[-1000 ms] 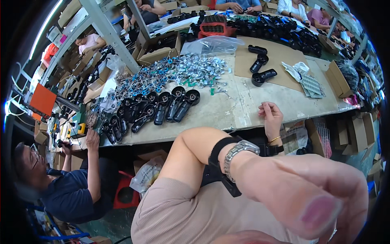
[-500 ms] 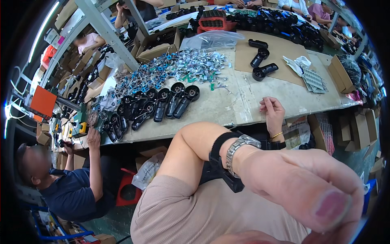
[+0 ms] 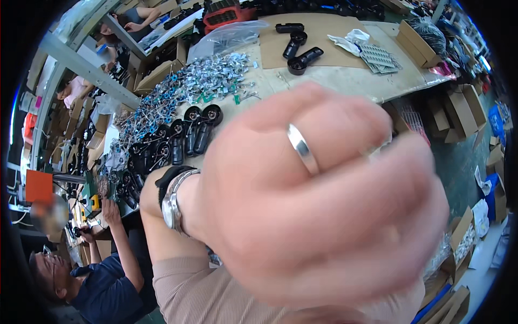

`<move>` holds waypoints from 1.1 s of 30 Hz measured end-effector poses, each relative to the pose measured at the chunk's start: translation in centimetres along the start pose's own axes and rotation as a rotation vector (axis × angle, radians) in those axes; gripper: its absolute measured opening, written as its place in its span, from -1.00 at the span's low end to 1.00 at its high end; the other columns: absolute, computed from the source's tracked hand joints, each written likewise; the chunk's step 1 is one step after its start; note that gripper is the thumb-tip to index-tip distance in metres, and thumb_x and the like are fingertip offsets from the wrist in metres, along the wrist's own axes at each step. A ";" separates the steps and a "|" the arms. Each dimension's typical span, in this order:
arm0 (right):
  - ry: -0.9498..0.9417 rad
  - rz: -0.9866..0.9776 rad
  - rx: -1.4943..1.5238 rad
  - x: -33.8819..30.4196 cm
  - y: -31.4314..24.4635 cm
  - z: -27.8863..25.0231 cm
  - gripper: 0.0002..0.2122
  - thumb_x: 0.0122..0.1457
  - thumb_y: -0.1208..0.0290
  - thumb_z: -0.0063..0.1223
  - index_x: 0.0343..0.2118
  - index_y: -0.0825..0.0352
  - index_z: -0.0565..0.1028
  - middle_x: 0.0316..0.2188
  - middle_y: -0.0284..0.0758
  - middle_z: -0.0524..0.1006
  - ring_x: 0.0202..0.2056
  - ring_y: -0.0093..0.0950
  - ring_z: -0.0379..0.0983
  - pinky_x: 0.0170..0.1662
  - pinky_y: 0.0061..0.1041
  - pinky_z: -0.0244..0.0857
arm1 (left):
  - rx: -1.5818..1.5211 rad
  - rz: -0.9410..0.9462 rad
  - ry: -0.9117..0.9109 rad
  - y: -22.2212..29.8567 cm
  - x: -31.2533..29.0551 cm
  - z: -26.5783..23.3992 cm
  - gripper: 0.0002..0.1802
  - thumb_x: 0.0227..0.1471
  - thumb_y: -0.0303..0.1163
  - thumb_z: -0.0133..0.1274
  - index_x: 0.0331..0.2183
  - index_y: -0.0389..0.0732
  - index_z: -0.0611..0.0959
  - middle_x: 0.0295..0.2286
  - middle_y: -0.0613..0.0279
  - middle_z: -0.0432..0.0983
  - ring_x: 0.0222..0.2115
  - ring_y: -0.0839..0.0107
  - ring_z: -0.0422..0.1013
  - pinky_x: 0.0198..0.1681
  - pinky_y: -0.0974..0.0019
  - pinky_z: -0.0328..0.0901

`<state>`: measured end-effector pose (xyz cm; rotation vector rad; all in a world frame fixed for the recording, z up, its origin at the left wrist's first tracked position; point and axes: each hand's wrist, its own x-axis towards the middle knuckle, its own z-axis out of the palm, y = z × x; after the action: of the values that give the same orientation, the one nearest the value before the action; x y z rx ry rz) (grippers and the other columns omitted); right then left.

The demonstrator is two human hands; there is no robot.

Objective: Assemble small plastic and electronic components into hand-held devices at a factory workbench.

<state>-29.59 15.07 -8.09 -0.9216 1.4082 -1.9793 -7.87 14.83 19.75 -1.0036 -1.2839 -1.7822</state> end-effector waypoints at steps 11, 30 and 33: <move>-0.039 0.055 0.094 -0.8 -2.4 2.0 -0.86 0.29 0.44 0.13 -0.22 0.41 0.59 -0.37 -0.33 0.63 -0.43 -0.62 0.52 -0.30 -0.61 0.46 | 0.154 0.096 -0.005 3.7 -2.2 2.5 -0.76 0.19 -0.30 0.08 -0.32 -0.32 0.61 -0.29 0.09 0.55 -0.30 0.32 0.48 -0.30 0.32 0.34; 0.032 0.012 0.159 -1.1 -5.4 -0.1 -0.86 0.34 0.48 0.05 -0.17 0.42 0.57 -0.34 -0.29 0.61 -0.39 -0.60 0.49 -0.27 -0.61 0.40 | 0.419 0.258 -0.053 9.1 -3.6 -1.0 -0.75 0.22 -0.28 0.00 -0.22 -0.28 0.57 -0.27 0.07 0.54 -0.30 0.27 0.49 -0.31 0.27 0.35; 0.005 -0.249 0.073 -2.7 -12.4 2.0 -0.86 0.36 0.50 0.02 -0.15 0.44 0.54 -0.31 -0.27 0.59 -0.39 -0.57 0.48 -0.29 -0.57 0.40 | 0.510 0.268 -0.042 6.4 -3.1 1.4 -0.75 0.22 -0.28 -0.01 -0.20 -0.27 0.56 -0.27 0.07 0.53 -0.30 0.26 0.49 -0.32 0.27 0.35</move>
<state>-26.82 19.75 3.50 -1.1037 1.2648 -2.1992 -0.62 14.89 19.87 -0.8703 -1.4533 -1.1547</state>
